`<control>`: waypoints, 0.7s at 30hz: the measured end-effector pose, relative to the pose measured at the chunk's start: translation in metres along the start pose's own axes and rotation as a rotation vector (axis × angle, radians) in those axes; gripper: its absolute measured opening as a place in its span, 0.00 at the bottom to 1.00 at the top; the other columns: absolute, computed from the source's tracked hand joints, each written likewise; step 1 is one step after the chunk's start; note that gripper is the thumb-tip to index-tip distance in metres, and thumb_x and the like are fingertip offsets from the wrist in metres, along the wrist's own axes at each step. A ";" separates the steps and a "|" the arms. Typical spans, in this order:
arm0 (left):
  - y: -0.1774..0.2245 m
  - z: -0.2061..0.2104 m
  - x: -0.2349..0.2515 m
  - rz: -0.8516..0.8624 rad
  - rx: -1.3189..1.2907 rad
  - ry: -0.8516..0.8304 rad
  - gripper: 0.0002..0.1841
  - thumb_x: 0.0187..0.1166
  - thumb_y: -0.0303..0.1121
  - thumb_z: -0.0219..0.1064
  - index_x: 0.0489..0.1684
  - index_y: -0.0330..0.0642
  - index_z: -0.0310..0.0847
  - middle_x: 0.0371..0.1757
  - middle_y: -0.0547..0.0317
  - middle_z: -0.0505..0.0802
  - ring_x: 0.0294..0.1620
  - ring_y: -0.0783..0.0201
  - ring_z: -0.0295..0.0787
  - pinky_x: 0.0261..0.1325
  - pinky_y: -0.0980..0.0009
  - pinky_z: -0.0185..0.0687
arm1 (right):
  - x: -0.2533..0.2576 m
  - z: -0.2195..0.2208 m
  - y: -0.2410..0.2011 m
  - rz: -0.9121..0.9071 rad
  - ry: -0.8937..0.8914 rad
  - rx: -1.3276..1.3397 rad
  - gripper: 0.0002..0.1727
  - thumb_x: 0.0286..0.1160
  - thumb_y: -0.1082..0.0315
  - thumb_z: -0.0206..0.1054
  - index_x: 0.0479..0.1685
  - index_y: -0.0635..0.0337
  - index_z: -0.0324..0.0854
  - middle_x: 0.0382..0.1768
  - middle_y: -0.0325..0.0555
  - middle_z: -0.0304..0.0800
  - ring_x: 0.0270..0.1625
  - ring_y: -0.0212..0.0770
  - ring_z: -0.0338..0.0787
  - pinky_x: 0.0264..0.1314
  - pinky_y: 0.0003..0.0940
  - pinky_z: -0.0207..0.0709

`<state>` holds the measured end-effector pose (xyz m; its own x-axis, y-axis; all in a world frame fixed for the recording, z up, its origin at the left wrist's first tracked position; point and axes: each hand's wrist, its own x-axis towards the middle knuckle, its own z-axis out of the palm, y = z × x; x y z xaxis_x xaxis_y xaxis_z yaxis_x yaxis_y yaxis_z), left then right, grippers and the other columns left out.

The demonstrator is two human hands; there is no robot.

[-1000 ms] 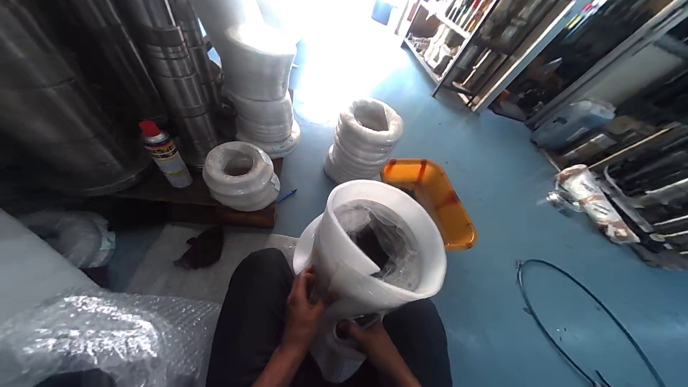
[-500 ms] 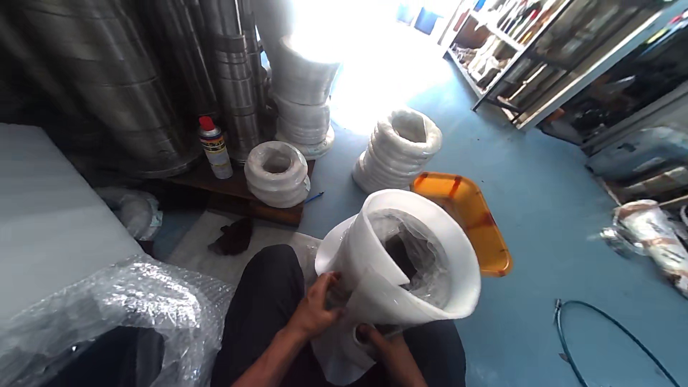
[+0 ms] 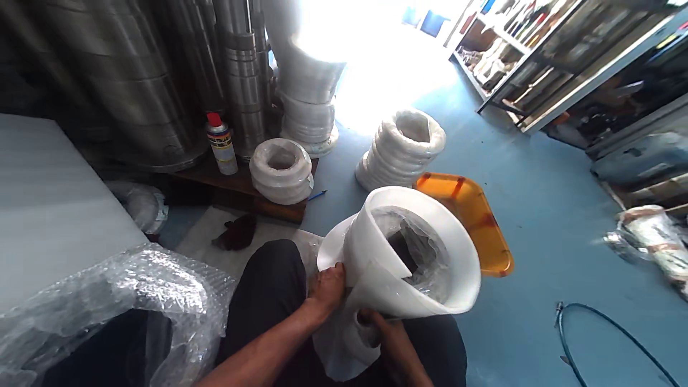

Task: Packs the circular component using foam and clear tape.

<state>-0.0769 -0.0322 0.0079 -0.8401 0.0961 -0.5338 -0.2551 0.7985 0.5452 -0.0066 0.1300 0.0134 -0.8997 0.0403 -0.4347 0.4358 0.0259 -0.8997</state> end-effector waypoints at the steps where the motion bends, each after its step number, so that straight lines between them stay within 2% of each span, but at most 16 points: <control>1: 0.001 0.001 -0.003 -0.003 -0.005 -0.007 0.22 0.85 0.30 0.59 0.76 0.32 0.71 0.65 0.34 0.88 0.70 0.38 0.85 0.72 0.43 0.78 | 0.000 0.001 0.000 -0.003 0.011 0.028 0.23 0.62 0.69 0.77 0.56 0.68 0.80 0.43 0.51 0.93 0.47 0.41 0.93 0.55 0.39 0.88; 5: 0.006 0.007 -0.012 -0.014 -0.031 -0.010 0.22 0.87 0.29 0.55 0.78 0.32 0.69 0.65 0.34 0.88 0.70 0.39 0.85 0.73 0.45 0.78 | 0.000 -0.003 -0.002 0.006 -0.017 0.102 0.21 0.63 0.69 0.75 0.56 0.67 0.79 0.42 0.51 0.92 0.47 0.41 0.93 0.55 0.39 0.88; 11: 0.014 0.017 -0.024 -0.032 -0.014 -0.070 0.23 0.85 0.30 0.57 0.79 0.33 0.69 0.64 0.34 0.88 0.69 0.39 0.85 0.72 0.45 0.79 | 0.003 -0.033 -0.014 0.089 -0.066 0.085 0.18 0.61 0.70 0.76 0.51 0.66 0.82 0.40 0.49 0.93 0.45 0.41 0.93 0.54 0.41 0.88; 16: 0.025 0.038 -0.040 -0.005 0.005 -0.146 0.23 0.86 0.28 0.54 0.80 0.31 0.68 0.67 0.33 0.86 0.70 0.39 0.85 0.71 0.45 0.80 | 0.008 -0.073 -0.018 0.113 -0.092 0.045 0.22 0.52 0.71 0.78 0.50 0.63 0.81 0.39 0.47 0.93 0.42 0.40 0.93 0.49 0.40 0.89; 18: 0.024 0.043 -0.042 0.022 0.007 -0.140 0.22 0.87 0.29 0.54 0.77 0.30 0.70 0.67 0.33 0.87 0.70 0.39 0.85 0.72 0.46 0.79 | 0.006 -0.078 -0.018 0.111 -0.111 0.051 0.24 0.51 0.70 0.78 0.53 0.63 0.79 0.40 0.46 0.93 0.44 0.40 0.93 0.50 0.39 0.89; 21: 0.011 0.049 -0.034 0.107 -0.039 -0.077 0.22 0.85 0.35 0.60 0.71 0.30 0.77 0.64 0.35 0.89 0.68 0.40 0.86 0.73 0.45 0.77 | 0.003 -0.080 -0.015 0.092 -0.133 0.080 0.27 0.54 0.69 0.79 0.57 0.64 0.77 0.43 0.47 0.92 0.46 0.40 0.93 0.54 0.39 0.88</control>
<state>-0.0276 0.0027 0.0007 -0.8249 0.2262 -0.5180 -0.1855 0.7573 0.6261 -0.0139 0.2097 0.0285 -0.8537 -0.0943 -0.5121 0.5179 -0.0520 -0.8538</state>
